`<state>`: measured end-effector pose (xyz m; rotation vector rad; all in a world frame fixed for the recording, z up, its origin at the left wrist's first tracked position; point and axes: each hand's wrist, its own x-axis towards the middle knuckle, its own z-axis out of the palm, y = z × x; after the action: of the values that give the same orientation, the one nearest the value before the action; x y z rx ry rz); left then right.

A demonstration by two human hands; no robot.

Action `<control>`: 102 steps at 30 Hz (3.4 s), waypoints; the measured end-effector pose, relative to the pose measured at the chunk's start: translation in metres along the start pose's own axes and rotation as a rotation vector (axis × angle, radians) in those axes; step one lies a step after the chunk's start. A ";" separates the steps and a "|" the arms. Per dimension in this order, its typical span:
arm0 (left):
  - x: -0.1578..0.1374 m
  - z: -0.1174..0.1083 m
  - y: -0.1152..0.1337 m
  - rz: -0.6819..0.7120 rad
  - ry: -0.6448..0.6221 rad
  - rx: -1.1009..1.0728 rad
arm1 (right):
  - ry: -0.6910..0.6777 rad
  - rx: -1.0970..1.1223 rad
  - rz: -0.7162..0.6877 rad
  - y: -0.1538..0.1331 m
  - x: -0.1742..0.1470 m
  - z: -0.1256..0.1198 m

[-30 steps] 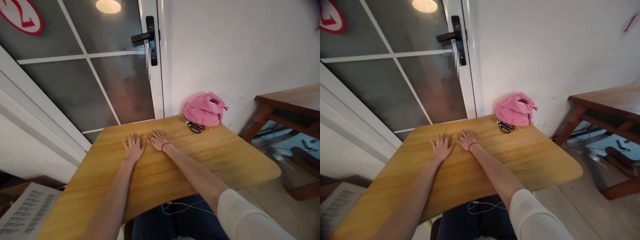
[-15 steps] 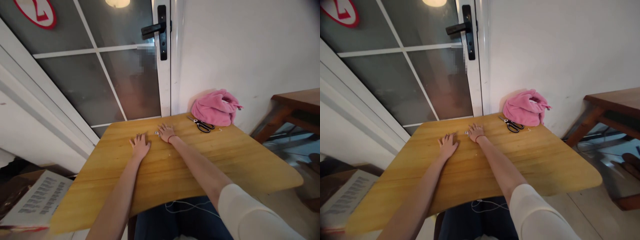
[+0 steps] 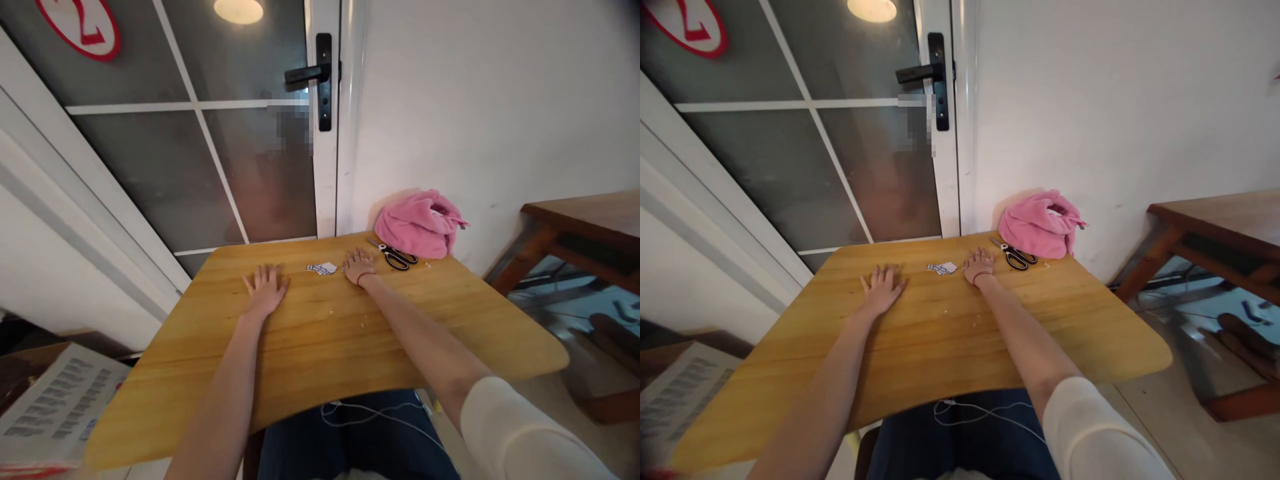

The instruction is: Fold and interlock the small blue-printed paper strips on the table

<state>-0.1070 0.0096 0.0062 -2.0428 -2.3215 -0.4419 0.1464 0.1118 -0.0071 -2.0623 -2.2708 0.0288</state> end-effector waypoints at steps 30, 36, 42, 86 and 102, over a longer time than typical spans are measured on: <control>-0.122 -0.016 0.035 0.375 -0.153 -0.056 | 0.056 0.009 -0.374 0.055 -0.126 -0.007; -0.158 -0.031 0.039 0.773 -0.283 0.001 | -0.044 0.105 -0.863 0.043 -0.187 -0.021; -0.127 -0.028 0.017 0.519 -0.177 0.062 | 0.152 0.023 -0.388 0.075 -0.152 -0.016; -0.130 -0.040 0.034 0.718 -0.296 -0.025 | -0.014 0.264 -0.724 0.079 -0.136 -0.034; -0.114 -0.042 0.029 0.563 -0.115 0.079 | -0.069 0.134 -0.866 0.068 -0.156 -0.031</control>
<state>-0.0692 -0.1067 0.0294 -2.5896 -1.6529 -0.2059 0.2311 -0.0380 0.0126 -0.8954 -2.8874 0.1917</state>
